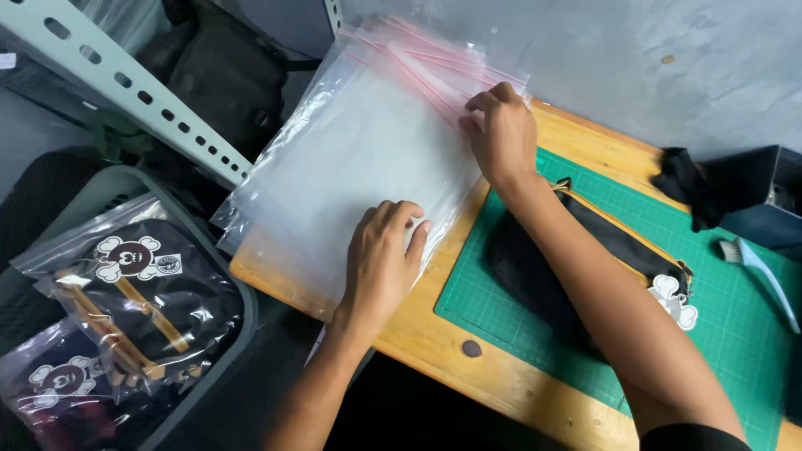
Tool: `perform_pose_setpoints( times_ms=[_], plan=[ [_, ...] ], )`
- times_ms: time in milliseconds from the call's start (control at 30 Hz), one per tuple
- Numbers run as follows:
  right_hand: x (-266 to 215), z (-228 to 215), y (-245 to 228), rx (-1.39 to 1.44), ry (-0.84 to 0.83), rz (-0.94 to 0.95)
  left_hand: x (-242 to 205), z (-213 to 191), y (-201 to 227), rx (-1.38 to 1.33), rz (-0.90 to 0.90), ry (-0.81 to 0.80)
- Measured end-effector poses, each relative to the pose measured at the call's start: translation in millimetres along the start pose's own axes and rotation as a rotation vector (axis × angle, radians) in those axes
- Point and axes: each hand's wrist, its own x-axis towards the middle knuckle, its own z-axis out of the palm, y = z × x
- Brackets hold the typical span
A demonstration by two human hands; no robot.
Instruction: The person attaches a small fabric strap to a black pouch, then affixes a cartoon bear sticker to the pouch's front. They place the pouch into a clear plastic bag, add a small white tag, and seal the bag.
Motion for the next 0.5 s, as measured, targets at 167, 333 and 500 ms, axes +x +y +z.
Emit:
perform_pose_setpoints(
  times_ms=[167, 333, 500],
  plan=[
    [-2.0, -23.2, -12.9, 0.101, 0.048, 0.01, 2.9, 7.5, -8.8, 0.025, -0.01, -0.001],
    [-8.7, -30.1, 10.4, 0.184, 0.014, 0.083, 10.7, 10.8, 0.4, 0.114, -0.051, -0.056],
    [-12.3, -24.3, 21.0, 0.092, 0.023, 0.112, 17.5, 11.3, 24.2, 0.191, 0.031, -0.089]
  ],
)
